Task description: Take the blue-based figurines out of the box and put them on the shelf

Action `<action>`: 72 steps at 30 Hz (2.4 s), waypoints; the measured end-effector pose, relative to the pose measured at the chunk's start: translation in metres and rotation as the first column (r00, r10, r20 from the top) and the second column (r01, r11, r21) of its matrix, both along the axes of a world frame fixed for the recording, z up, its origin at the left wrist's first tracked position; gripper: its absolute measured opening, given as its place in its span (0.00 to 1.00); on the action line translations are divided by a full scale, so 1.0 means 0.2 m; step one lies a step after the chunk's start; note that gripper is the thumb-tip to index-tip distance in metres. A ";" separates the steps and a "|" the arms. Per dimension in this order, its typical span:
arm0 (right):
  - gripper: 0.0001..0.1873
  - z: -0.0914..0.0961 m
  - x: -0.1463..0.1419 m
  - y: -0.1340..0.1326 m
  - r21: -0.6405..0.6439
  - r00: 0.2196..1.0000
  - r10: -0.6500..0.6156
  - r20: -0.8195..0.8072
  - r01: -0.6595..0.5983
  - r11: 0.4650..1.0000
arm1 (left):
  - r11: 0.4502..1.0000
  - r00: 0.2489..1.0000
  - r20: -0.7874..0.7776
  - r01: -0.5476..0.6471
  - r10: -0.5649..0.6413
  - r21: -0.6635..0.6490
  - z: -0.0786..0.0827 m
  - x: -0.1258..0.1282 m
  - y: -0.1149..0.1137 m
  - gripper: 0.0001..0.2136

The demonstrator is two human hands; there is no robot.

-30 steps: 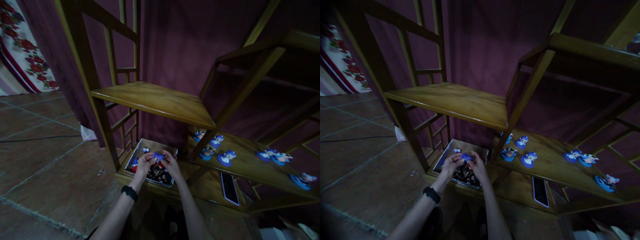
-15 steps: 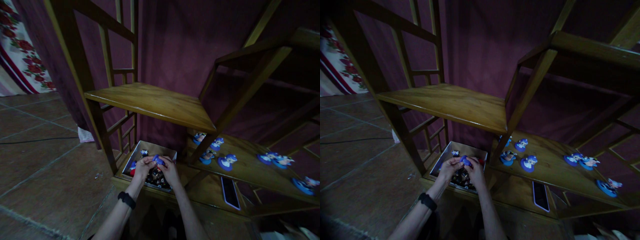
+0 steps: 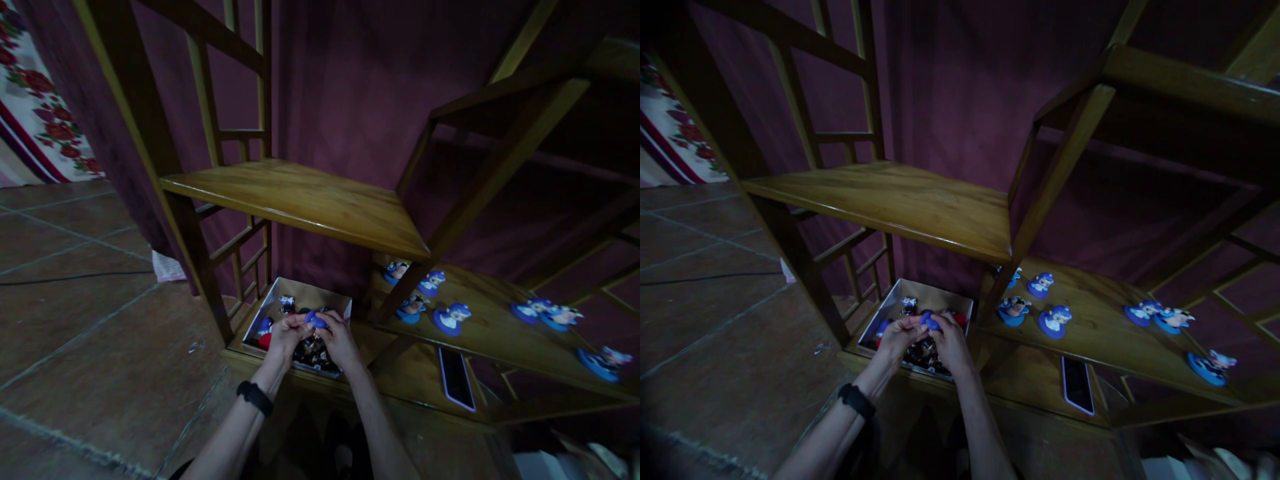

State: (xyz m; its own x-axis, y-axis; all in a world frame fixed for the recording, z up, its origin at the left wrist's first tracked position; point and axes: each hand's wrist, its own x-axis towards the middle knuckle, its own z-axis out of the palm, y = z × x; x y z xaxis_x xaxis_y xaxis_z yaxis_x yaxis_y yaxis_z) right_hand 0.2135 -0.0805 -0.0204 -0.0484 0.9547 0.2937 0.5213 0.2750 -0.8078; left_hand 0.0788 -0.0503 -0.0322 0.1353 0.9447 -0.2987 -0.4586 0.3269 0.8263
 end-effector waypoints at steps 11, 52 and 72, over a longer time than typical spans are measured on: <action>0.26 -0.08 0.03 0.02 -0.105 0.995 0.011 -0.095 -0.021 0.994 | 0.984 0.996 0.069 0.067 -0.056 -0.163 -0.05 -0.03 0.04 0.10; 0.14 -0.18 0.00 0.10 -0.380 0.820 -0.192 -0.540 -0.033 0.924 | 0.972 0.988 -0.058 0.132 -0.146 -0.193 -0.04 -0.01 -0.01 0.10; 0.17 -0.19 0.00 0.14 -0.460 0.771 -0.284 -0.570 -0.013 0.888 | 0.928 0.972 0.133 0.224 -0.192 -0.297 -0.07 -0.08 0.08 0.07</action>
State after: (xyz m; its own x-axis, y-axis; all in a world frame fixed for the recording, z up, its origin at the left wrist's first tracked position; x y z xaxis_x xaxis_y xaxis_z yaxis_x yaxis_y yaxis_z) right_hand 0.2134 -0.0528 -0.0592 0.1373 0.9677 -0.2113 -0.1157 -0.1962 -0.9737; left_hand 0.0622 -0.0344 -0.0459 0.3627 0.7559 -0.5451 -0.4274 0.6547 0.6235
